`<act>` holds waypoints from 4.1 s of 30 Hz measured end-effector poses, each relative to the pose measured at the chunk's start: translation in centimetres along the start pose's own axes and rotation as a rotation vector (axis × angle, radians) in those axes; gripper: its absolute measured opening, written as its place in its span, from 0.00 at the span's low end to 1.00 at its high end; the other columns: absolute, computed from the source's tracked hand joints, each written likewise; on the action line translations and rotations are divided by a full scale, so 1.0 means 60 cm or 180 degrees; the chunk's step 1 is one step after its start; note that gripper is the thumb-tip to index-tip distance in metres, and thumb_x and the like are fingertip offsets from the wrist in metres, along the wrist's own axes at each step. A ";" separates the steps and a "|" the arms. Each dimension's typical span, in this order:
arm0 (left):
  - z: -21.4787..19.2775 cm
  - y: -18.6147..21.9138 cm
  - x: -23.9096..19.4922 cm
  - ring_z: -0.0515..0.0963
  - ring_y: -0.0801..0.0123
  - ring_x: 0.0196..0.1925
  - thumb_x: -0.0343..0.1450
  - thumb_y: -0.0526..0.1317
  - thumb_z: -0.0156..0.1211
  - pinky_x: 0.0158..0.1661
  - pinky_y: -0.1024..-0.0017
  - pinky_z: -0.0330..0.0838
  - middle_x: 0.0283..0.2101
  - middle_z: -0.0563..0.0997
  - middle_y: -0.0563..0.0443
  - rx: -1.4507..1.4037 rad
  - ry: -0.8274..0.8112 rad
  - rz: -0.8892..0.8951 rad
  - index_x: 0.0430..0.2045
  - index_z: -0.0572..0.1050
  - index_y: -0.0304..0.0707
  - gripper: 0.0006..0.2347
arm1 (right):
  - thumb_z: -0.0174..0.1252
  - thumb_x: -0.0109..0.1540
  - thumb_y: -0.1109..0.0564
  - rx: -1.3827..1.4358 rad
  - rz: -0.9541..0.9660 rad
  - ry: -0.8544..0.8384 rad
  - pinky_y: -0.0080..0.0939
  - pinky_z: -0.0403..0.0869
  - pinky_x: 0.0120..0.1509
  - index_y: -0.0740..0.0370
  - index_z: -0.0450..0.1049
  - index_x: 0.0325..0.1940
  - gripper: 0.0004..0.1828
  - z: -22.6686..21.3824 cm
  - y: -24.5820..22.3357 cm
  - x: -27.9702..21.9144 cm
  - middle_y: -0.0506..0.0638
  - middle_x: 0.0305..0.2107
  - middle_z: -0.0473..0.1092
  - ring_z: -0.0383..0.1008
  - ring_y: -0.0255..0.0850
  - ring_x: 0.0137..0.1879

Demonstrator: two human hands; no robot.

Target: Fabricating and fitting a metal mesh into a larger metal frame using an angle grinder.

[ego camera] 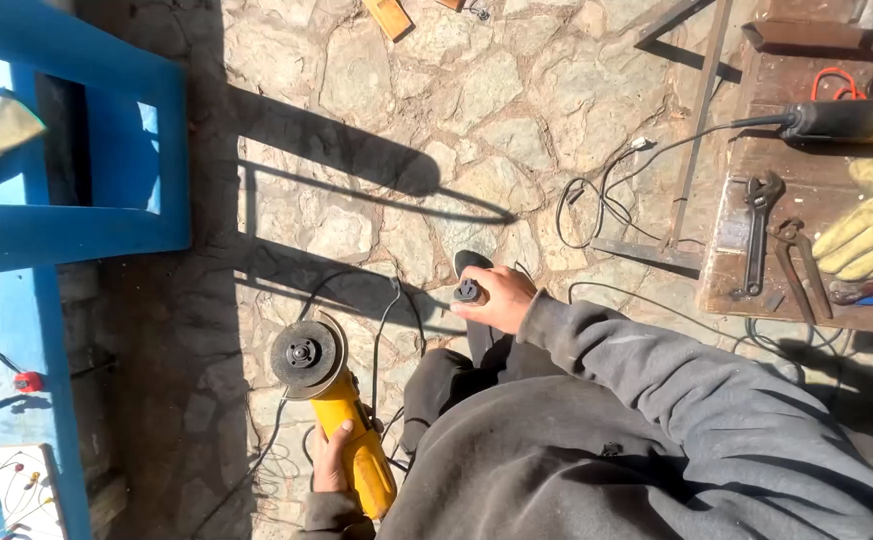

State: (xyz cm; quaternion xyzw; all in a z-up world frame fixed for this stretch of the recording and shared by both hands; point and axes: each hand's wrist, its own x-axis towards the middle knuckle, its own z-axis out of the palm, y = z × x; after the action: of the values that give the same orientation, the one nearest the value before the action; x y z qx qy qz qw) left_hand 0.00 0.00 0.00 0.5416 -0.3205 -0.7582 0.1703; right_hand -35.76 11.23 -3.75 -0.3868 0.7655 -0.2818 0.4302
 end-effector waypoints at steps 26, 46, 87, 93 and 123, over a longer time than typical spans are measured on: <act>0.882 0.754 0.789 0.81 0.50 0.48 0.66 0.35 0.63 0.50 0.52 0.79 0.50 0.78 0.36 0.1788 -0.4354 -0.0758 0.64 0.59 0.32 0.30 | 0.67 0.57 0.60 0.2646 0.1246 0.3146 0.37 0.67 0.39 0.62 0.70 0.30 0.11 -0.115 0.042 0.280 0.45 0.24 0.65 0.63 0.30 0.34; 1.663 0.441 0.905 0.81 0.60 0.52 0.63 0.43 0.70 0.52 0.64 0.76 0.51 0.79 0.42 0.6199 -0.5805 -0.0490 0.60 0.62 0.32 0.32 | 0.73 0.53 0.55 0.3860 0.3604 0.5442 0.35 0.67 0.35 0.64 0.74 0.29 0.14 -0.142 0.097 0.421 0.45 0.20 0.67 0.63 0.30 0.30; 2.103 -0.413 0.702 0.70 0.57 0.67 0.60 0.45 0.84 0.63 0.64 0.64 0.66 0.71 0.39 0.5932 -0.8738 -0.0675 0.69 0.55 0.23 0.48 | 0.70 0.53 0.54 0.6944 0.5142 0.6511 0.41 0.77 0.47 0.50 0.80 0.49 0.20 -0.946 0.108 1.171 0.49 0.28 0.80 0.79 0.38 0.38; 2.107 -0.416 0.644 0.81 0.58 0.57 0.57 0.44 0.78 0.58 0.65 0.76 0.57 0.82 0.37 0.5684 -0.9281 -0.1521 0.61 0.74 0.27 0.36 | 0.71 0.54 0.49 0.7294 0.6173 0.6313 0.39 0.75 0.44 0.46 0.81 0.48 0.18 -1.116 0.169 1.164 0.47 0.25 0.78 0.77 0.35 0.33; 2.132 0.235 0.783 0.81 0.67 0.46 0.75 0.41 0.61 0.43 0.70 0.79 0.48 0.79 0.43 0.4302 -1.1574 -0.5013 0.51 0.72 0.31 0.14 | 0.63 0.53 0.49 0.4682 0.6011 0.6475 0.52 0.77 0.43 0.51 0.76 0.39 0.12 -1.390 0.065 0.859 0.51 0.34 0.78 0.80 0.53 0.41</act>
State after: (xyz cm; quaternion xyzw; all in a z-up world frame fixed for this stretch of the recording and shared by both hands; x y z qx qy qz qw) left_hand -136.97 -0.24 2.60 0.6888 0.0038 -0.0049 0.7249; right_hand -127.31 -21.46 9.87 0.8440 0.3793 -0.3504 -0.1450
